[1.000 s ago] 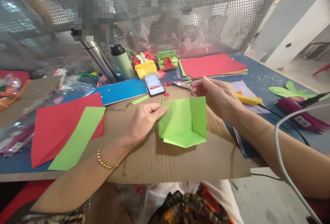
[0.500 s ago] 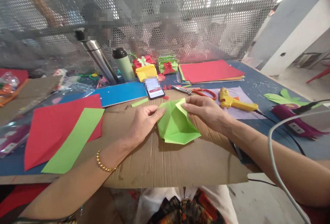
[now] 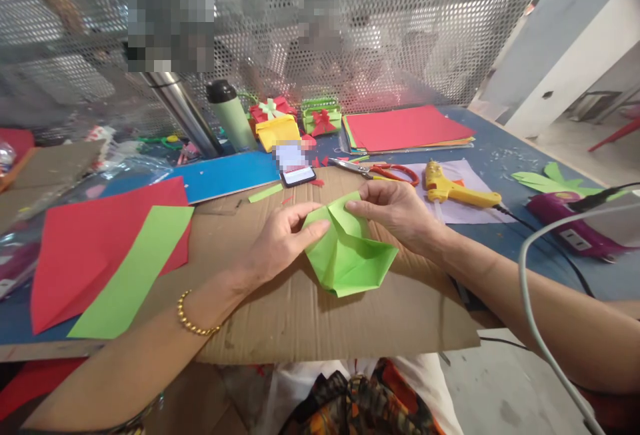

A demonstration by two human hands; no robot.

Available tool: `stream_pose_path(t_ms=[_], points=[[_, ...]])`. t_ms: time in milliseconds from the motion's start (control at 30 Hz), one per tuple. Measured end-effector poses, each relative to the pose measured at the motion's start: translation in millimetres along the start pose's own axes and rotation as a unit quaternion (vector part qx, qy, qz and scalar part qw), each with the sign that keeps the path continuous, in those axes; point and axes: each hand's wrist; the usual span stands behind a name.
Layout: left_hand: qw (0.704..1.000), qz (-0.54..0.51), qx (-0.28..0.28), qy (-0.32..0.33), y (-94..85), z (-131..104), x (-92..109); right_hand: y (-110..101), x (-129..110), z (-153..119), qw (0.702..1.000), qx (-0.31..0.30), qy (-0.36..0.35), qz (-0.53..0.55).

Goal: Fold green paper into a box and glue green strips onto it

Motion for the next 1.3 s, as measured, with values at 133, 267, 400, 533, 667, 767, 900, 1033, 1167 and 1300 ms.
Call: stream_pose_path(t_ms=[133,267,400,533,667,767,900,1033,1167,1300], points=[[0.999,0.031,-0.001,0.012,0.1,1,-1,4,1,-4,0.999,0.002,-0.021,-0.032],[0.998,0.053,0.006,0.026,1.0,1,-1,8,4,-6,0.998,0.000,-0.033,-0.056],[0.995,0.091,0.022,0.045,1.7,2,-2,8,8,-5,0.997,-0.002,-0.045,-0.065],[0.997,0.064,0.011,0.032,1.9,2,-4,7,11,-4,0.998,-0.011,-0.040,-0.051],[0.998,0.062,0.019,0.025,1.9,1,-3,8,11,-6,0.998,-0.024,-0.031,-0.044],[0.997,0.066,0.027,0.010,1.6,1,-2,8,8,-7,0.998,-0.028,-0.034,-0.054],[0.997,0.072,0.030,0.005,0.6,0,-2,7,6,-7,0.997,-0.019,-0.051,-0.058],[0.999,0.052,0.000,0.003,0.6,-1,0,7,6,-7,0.995,-0.022,-0.062,-0.069],[1.000,0.002,-0.012,-0.027,2.9,-2,4,9,5,-7,0.996,-0.030,-0.061,-0.059],[0.998,-0.038,-0.025,-0.051,4.7,-1,2,10,6,-8,0.997,-0.027,-0.060,-0.051]])
Point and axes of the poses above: each hand's wrist, its own z-axis towards the middle knuckle, its own y-axis out of the palm, x = y × z, and after that the axes turned 15 degrees about z, right-handed
